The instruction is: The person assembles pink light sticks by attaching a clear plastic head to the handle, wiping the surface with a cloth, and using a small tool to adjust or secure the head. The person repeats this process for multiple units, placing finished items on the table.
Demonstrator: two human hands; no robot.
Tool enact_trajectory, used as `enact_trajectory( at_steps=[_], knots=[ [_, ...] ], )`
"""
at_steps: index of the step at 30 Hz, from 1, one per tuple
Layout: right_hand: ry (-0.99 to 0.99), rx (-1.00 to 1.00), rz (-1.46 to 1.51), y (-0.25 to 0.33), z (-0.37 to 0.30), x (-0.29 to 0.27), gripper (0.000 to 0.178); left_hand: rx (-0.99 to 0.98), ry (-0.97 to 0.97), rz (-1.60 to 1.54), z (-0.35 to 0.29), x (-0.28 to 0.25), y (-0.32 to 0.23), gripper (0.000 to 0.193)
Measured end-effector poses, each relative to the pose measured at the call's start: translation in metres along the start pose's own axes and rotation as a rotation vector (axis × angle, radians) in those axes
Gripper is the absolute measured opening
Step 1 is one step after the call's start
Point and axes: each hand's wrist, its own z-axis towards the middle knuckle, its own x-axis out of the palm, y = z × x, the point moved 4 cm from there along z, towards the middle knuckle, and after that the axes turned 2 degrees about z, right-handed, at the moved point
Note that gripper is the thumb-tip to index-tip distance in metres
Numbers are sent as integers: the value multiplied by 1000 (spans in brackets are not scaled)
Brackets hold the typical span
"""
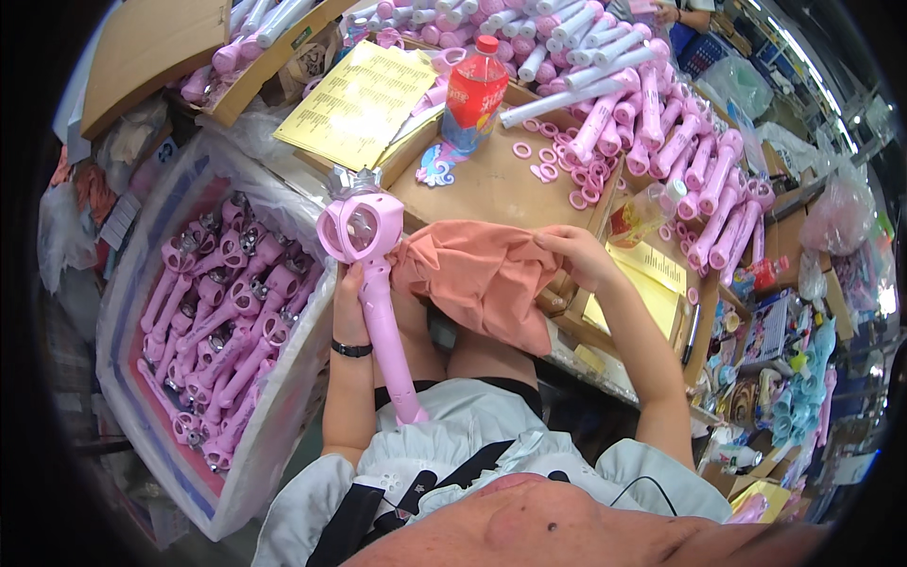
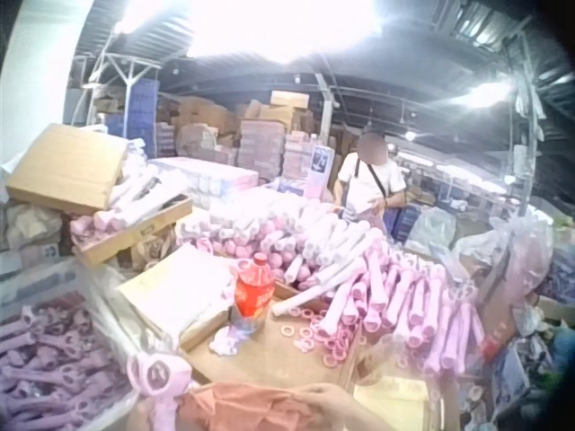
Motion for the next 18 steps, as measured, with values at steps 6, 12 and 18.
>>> enact_trajectory(
  at_steps=[6, 12, 18],
  knots=[
    [-601, -1090, -540, 51, -27, 9, 28, -34, 57, -56, -1, 6, 0, 43],
    [-182, -543, 1117, 69, 47, 22, 31, -80, 204, -97, 1, 16, -3, 55],
    [-284, -933, 426, 166, 91, 22, 23, -49, 146, -163, 4, 5, -6, 57]
  ],
)
